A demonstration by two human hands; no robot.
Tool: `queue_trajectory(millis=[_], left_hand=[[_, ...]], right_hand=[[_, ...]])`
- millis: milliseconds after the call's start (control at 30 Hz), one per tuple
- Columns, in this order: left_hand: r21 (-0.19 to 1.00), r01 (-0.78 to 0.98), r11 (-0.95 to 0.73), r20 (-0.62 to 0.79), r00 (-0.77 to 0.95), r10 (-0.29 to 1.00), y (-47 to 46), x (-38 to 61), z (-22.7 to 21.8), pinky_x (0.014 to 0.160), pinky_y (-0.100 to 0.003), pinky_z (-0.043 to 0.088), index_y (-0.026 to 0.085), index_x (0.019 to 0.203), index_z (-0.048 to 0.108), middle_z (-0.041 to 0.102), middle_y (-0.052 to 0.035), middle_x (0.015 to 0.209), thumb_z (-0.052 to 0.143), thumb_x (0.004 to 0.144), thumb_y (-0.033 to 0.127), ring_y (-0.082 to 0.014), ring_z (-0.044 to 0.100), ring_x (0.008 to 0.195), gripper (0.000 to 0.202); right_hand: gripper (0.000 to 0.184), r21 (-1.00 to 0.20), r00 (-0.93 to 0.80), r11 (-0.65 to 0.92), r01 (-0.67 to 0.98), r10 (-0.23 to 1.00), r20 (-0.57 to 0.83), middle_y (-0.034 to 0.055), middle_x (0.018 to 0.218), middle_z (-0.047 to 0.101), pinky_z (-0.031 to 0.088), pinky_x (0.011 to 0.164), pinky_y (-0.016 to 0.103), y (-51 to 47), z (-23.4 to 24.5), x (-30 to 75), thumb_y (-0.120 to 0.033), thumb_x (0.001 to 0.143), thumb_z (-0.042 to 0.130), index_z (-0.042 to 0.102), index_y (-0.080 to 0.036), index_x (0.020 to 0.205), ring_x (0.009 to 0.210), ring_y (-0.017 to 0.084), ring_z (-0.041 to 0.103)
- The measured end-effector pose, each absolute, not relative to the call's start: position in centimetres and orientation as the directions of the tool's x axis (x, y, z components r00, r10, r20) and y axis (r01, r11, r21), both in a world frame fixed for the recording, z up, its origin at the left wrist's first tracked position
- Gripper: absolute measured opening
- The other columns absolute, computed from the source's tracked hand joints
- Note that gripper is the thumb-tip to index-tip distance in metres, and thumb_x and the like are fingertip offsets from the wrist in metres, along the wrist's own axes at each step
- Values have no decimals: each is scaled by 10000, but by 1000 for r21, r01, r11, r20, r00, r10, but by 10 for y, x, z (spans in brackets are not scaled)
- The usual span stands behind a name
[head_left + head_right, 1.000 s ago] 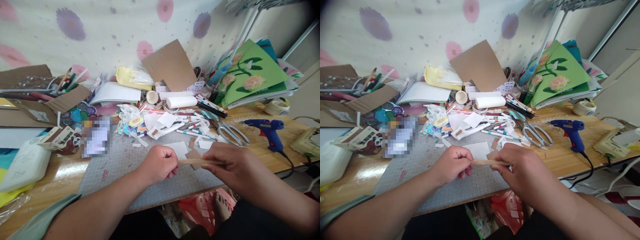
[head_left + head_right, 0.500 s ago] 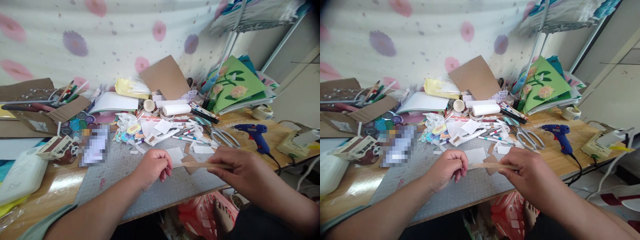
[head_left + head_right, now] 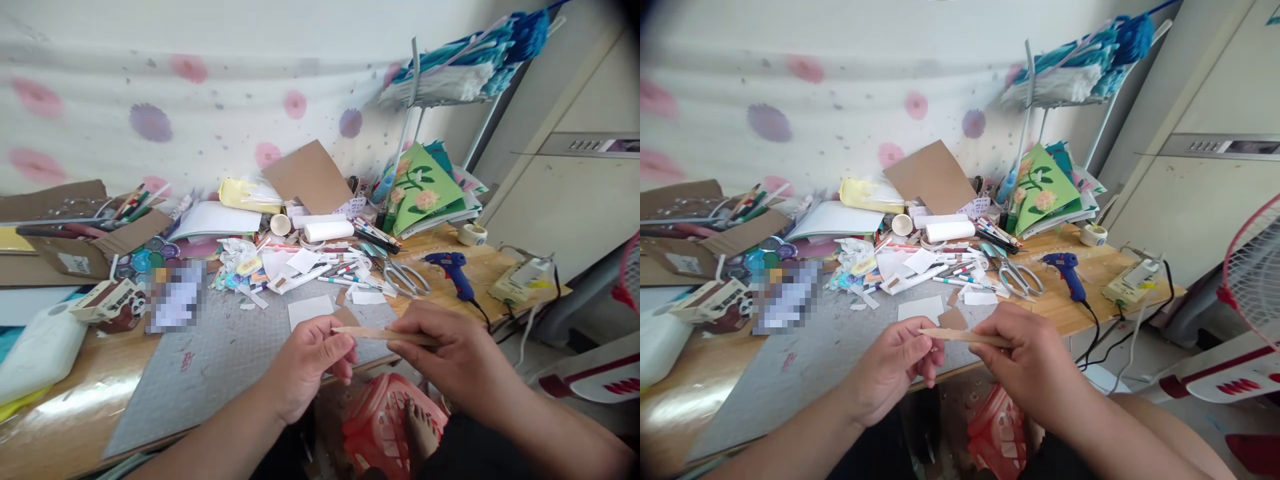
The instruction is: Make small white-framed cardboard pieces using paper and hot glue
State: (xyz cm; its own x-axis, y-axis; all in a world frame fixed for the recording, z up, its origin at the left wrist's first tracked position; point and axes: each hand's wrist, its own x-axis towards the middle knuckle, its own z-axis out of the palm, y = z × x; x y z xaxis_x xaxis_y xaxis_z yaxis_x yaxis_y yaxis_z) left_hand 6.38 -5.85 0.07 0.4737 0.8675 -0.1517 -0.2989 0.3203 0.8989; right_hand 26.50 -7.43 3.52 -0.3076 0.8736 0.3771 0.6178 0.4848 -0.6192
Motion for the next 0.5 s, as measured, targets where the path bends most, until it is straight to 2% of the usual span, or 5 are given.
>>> queue_trajectory(millis=[100, 233, 500], left_hand=[[876, -386, 289, -122, 401, 908, -72, 82, 5, 440, -193, 408, 130, 667, 570, 612, -3, 570, 717, 696, 380, -72, 519, 436, 291], [866, -415, 280, -156, 308, 938, -84, 91, 11, 362, -163, 366, 131, 627, 573, 610, 2, 513, 733, 690, 309, -57, 483, 366, 247], [844, -478, 243, -149, 227, 962, -101, 89, 17, 359, -138, 406, 113, 632, 626, 644, -8, 536, 714, 728, 226, -49, 515, 385, 173]], right_hand=[[91, -585, -324, 573, 574, 815, 481, 2, 640, 571, 407, 528, 225, -83, 28, 260, -135, 805, 612, 669, -174, 745, 587, 123, 548], [94, -487, -328, 675, 554, 715, 618, 5, 660, 546, 397, 528, 211, -91, 20, 257, -90, 814, 597, 655, -161, 794, 586, 107, 525], [85, -529, -299, 691, 493, 705, 643, 13, 663, 543, 407, 523, 222, -98, 19, 252, -122, 838, 576, 656, -149, 825, 589, 115, 525]])
